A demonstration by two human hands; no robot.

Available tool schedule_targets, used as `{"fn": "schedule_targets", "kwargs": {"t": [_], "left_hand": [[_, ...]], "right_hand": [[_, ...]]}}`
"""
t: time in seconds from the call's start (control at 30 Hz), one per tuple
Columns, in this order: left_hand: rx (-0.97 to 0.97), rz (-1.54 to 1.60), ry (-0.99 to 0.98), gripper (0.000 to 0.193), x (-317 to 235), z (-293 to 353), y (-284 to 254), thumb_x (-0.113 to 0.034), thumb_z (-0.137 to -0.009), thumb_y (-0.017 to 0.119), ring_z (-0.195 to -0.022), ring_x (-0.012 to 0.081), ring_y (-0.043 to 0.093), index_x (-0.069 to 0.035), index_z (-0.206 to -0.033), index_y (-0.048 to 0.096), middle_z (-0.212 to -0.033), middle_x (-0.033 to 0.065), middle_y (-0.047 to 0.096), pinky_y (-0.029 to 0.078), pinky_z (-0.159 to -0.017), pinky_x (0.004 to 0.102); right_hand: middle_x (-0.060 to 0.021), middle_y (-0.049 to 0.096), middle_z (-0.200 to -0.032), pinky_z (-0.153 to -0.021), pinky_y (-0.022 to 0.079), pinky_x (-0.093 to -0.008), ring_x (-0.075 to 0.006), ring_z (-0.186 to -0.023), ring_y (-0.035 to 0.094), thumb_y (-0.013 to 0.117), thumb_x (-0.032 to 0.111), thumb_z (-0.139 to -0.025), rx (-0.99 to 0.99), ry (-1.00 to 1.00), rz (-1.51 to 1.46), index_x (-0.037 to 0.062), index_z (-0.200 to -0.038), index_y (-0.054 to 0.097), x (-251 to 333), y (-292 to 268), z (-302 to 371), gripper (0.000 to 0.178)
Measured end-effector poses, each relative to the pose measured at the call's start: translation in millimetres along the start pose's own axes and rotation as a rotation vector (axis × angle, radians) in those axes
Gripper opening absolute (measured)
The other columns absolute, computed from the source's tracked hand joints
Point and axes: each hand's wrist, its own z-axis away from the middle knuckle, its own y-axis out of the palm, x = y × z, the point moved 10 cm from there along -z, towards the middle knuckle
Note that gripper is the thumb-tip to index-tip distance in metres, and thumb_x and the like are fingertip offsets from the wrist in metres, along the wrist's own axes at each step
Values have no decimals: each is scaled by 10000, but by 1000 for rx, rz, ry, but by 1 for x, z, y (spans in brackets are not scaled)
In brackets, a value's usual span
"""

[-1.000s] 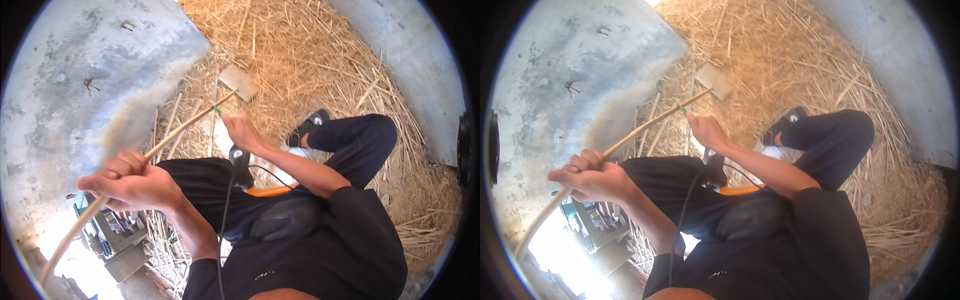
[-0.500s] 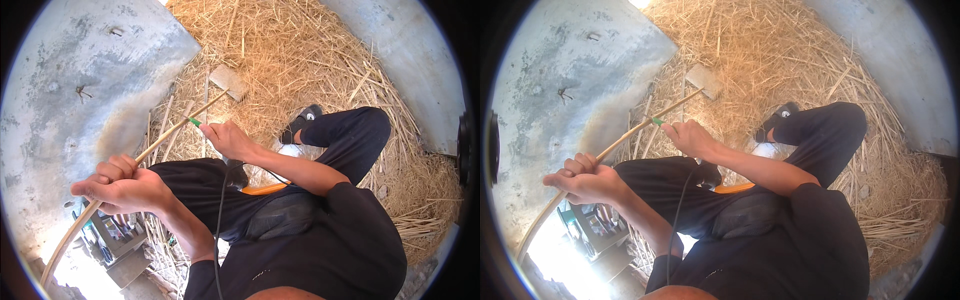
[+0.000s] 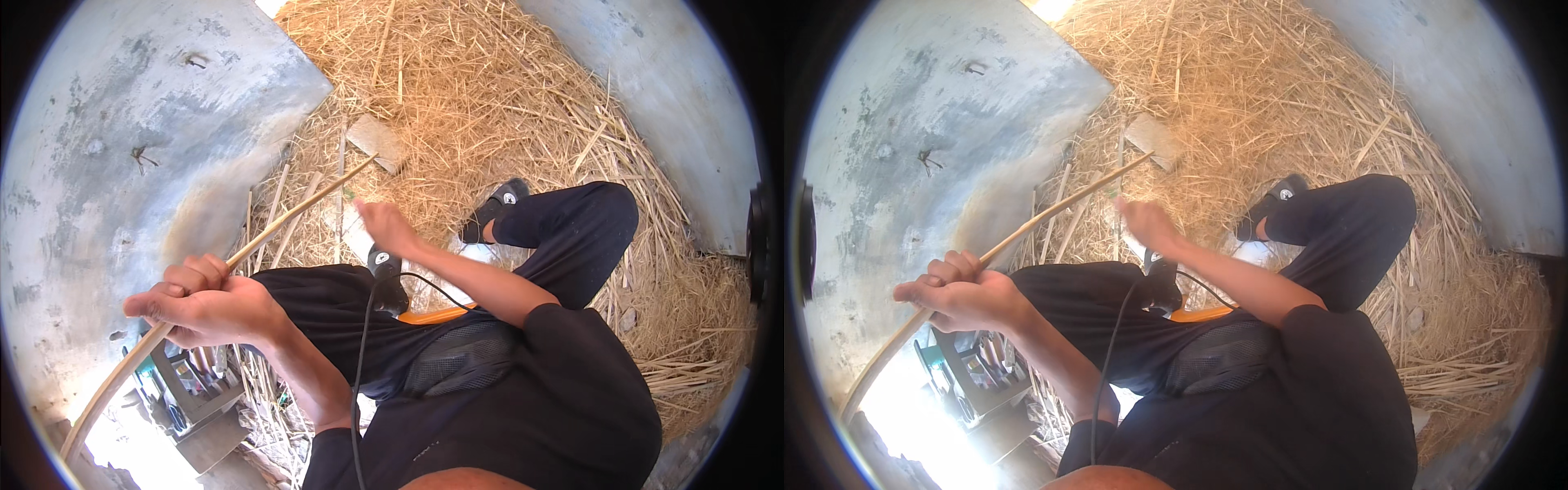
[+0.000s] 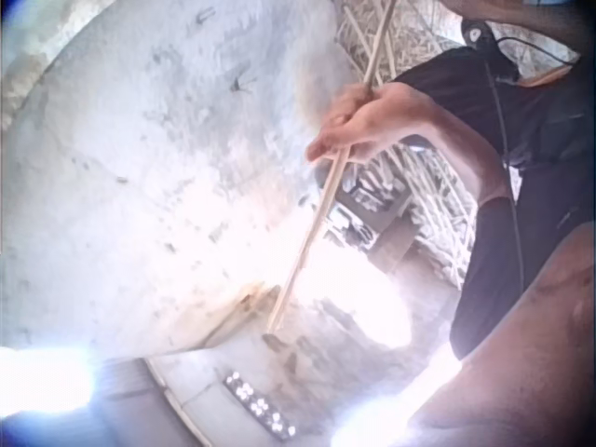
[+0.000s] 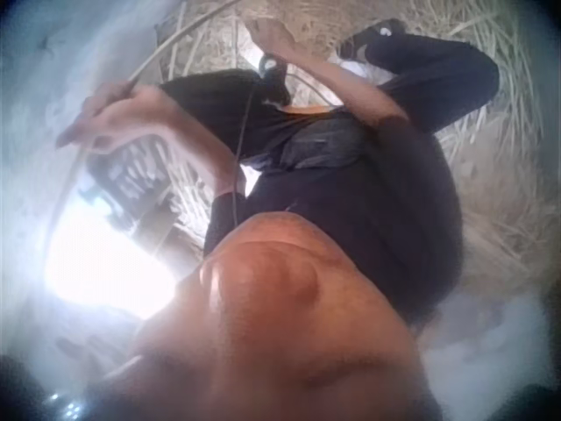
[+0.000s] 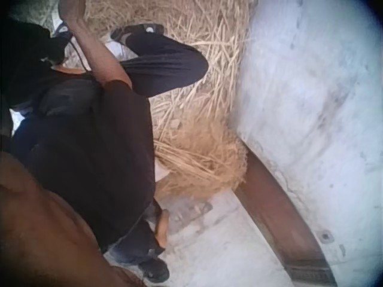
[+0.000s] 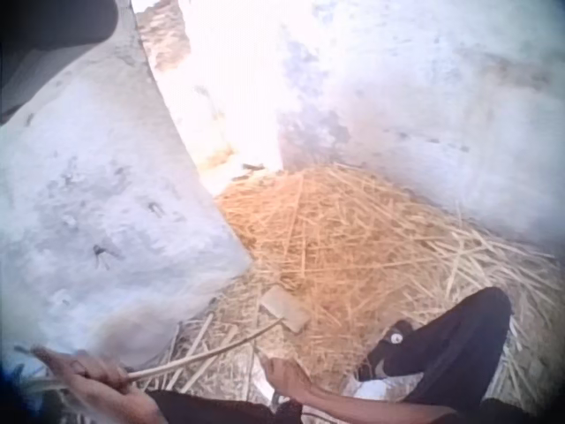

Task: The person shaves and splits a long bamboo stick into thin strips using a hand-held cutter.

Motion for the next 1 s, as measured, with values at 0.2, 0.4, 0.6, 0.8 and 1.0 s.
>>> {"fn": "schedule_targets", "kwargs": {"t": [0.2,0.4,0.6,0.8,1.0], "left_hand": [[49,18,34,522,-5,6,6,-441,-983,403,-385,32,114,-190,-605,145,-453,-81,147,90,-381,237],[20,32,-18,503,1,-2,-1,-457,-968,434,-406,36,121,-191,-628,177,-470,-82,154,115,-387,241],[20,46,-28,495,2,1,-4,-443,-977,420,-402,33,124,-193,-628,174,-462,-83,158,106,-386,239],[46,80,-9,511,-2,1,0,-457,-974,415,-402,35,127,-189,-617,166,-463,-81,151,105,-389,239],[80,36,32,505,-5,4,3,-442,-985,398,-394,37,129,-178,-617,175,-458,-66,162,91,-377,243]], "right_hand": [[-40,349,-435,-397,302,-379,-157,-382,315,333,393,-1000,67,104,-137,5,-568,446,-14,-3,-8,591],[-178,456,-459,-495,400,-429,-288,-445,488,303,449,-987,68,233,-173,-33,-620,532,-20,3,-4,647],[-132,431,-442,-438,371,-420,-257,-390,436,283,423,-995,87,19,-158,-16,-602,508,-19,2,-10,631],[-160,450,-457,-463,400,-430,-281,-399,454,274,429,-990,124,327,19,-17,-614,518,-44,3,-7,631],[-231,497,-507,-519,419,-453,-366,-489,533,299,456,-977,88,-17,-161,-29,-637,532,-16,-2,-17,636]]}}
